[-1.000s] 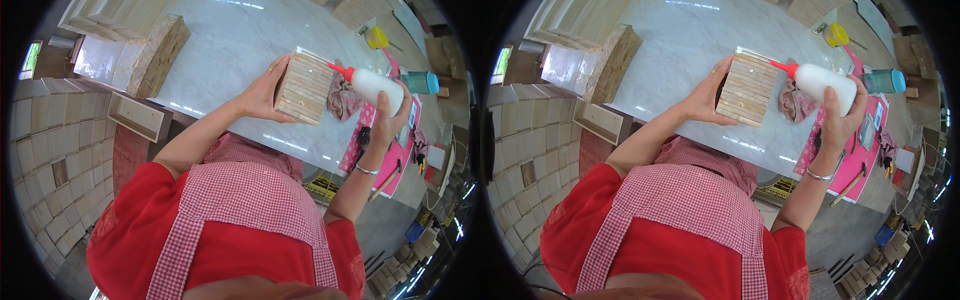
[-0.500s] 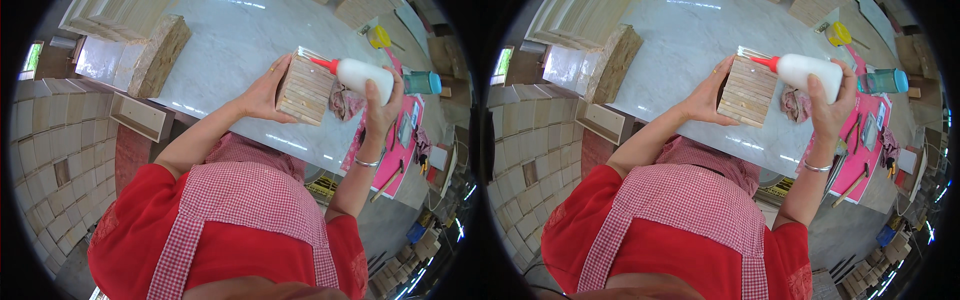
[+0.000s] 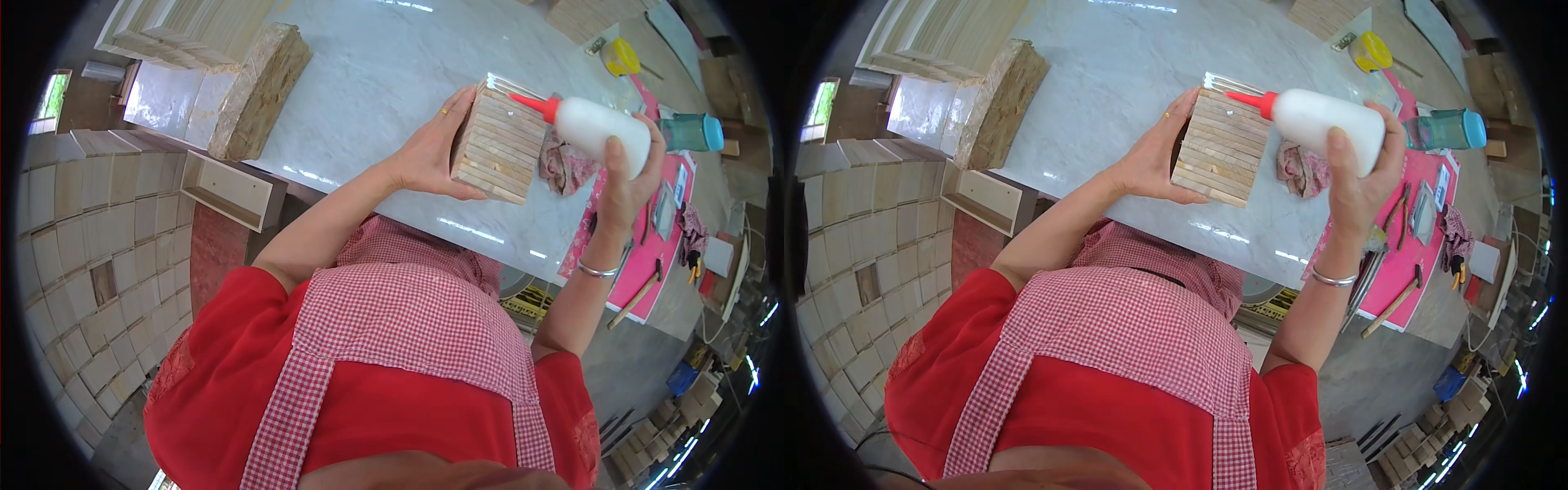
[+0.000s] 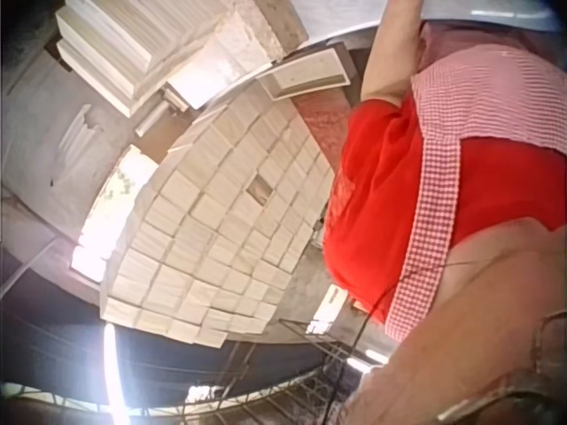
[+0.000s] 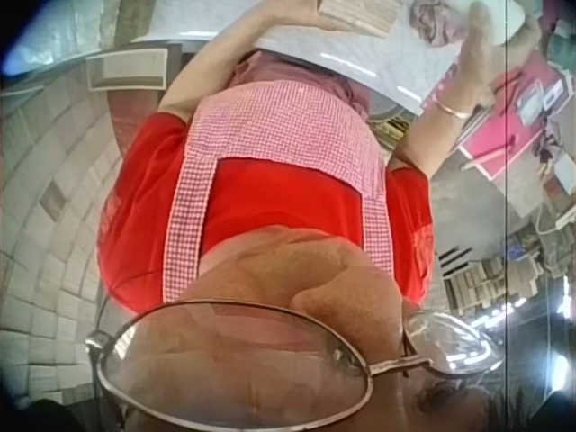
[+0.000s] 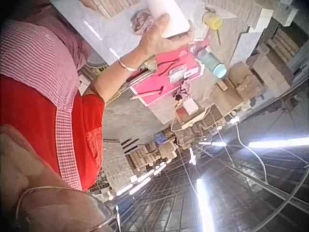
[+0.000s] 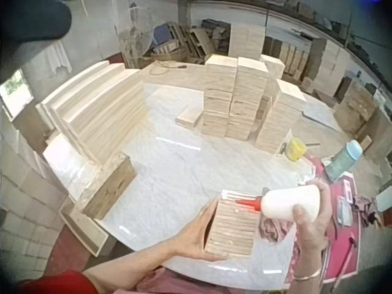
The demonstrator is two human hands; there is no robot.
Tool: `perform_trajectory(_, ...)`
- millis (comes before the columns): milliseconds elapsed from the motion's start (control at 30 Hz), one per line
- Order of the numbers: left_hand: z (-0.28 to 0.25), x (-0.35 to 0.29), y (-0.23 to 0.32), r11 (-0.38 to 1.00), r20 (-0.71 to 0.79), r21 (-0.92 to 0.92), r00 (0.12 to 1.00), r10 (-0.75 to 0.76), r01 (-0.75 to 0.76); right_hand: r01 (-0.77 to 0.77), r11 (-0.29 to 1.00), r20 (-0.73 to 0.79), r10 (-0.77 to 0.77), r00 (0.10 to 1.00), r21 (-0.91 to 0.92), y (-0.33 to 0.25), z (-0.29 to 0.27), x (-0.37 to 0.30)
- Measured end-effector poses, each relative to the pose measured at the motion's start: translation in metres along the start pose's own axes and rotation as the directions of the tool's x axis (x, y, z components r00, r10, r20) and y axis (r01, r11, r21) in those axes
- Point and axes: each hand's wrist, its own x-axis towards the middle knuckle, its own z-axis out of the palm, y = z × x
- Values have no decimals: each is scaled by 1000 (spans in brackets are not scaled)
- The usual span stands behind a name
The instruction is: Assembling small wooden boxes using wood glue and a pneumatic nail gun.
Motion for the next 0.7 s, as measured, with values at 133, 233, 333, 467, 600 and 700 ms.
perform_trajectory(133,2,-3,2,1000,1,15,1000,-20,20,22,999,78,-25,997,36,2,18,0)
perform_trajectory(233,0,-3,2,1000,-1,3,1000,-21,21,-45,999,127,42,991,23,-2,22,1)
perform_trajectory(333,1,-7,2,1000,-1,-5,1000,-28,28,-29,1000,115,28,993,5,2,11,-1)
perform_trajectory(467,0,-2,-1,1000,7,13,1000,-15,15,-8,999,80,11,997,-42,8,-18,3)
perform_trajectory(600,-1,3,-2,999,40,30,999,30,-31,-44,986,-21,41,999,-158,3,-45,-3)
perform_trajectory(700,-3,-2,-5,993,49,-111,999,-23,28,-110,860,-202,9,979,-498,19,-57,-18)
